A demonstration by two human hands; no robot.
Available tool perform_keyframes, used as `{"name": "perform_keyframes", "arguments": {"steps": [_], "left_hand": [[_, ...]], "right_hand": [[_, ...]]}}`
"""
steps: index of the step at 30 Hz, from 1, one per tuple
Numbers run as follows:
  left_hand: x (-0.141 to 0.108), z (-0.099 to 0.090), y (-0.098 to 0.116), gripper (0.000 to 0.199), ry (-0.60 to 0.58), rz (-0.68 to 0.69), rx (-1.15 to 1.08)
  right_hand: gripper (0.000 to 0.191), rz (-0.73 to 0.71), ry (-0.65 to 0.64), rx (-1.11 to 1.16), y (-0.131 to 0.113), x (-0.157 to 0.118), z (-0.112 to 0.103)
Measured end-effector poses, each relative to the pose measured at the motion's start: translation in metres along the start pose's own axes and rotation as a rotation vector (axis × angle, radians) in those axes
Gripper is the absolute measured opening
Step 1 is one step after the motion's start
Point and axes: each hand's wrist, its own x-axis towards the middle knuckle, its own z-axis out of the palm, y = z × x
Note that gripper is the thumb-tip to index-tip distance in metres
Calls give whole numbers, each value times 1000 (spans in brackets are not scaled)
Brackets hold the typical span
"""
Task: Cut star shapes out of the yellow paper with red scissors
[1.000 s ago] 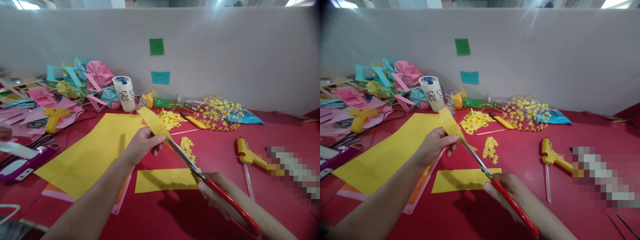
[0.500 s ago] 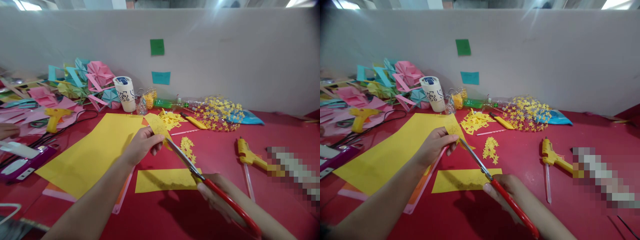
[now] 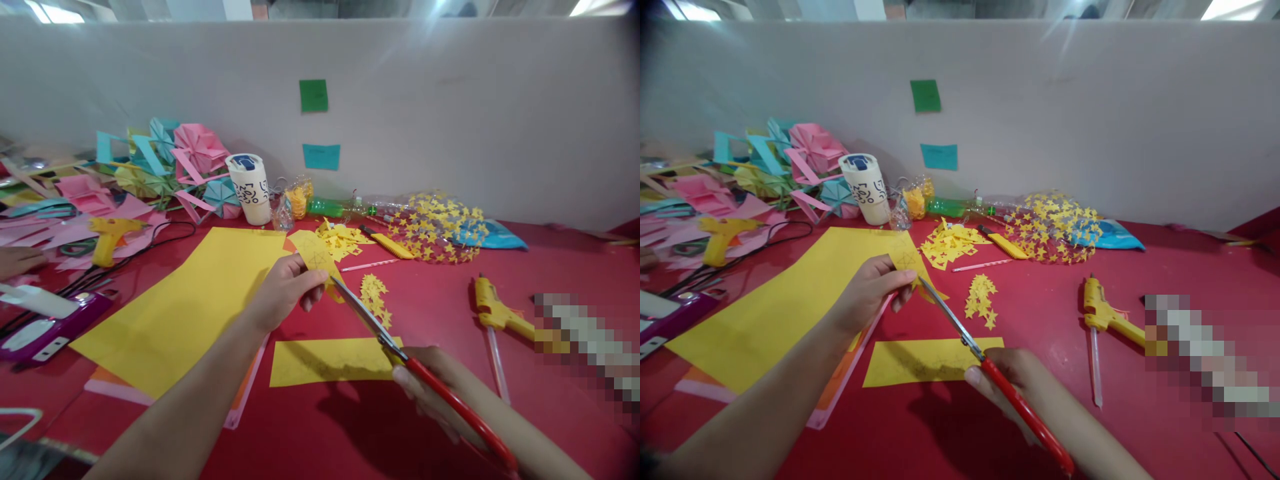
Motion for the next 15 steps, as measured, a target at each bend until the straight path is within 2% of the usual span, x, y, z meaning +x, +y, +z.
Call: {"name": "perform_keyframes", "arguments": {"steps": [9, 15], "left_hand": [[-9, 14, -6, 32, 50, 139, 81], [-14, 29, -8, 29, 111, 134, 24]], "right_hand": [[53, -143, -15, 63, 8, 1, 0], [53, -127, 26, 191, 6, 2, 9]]}}
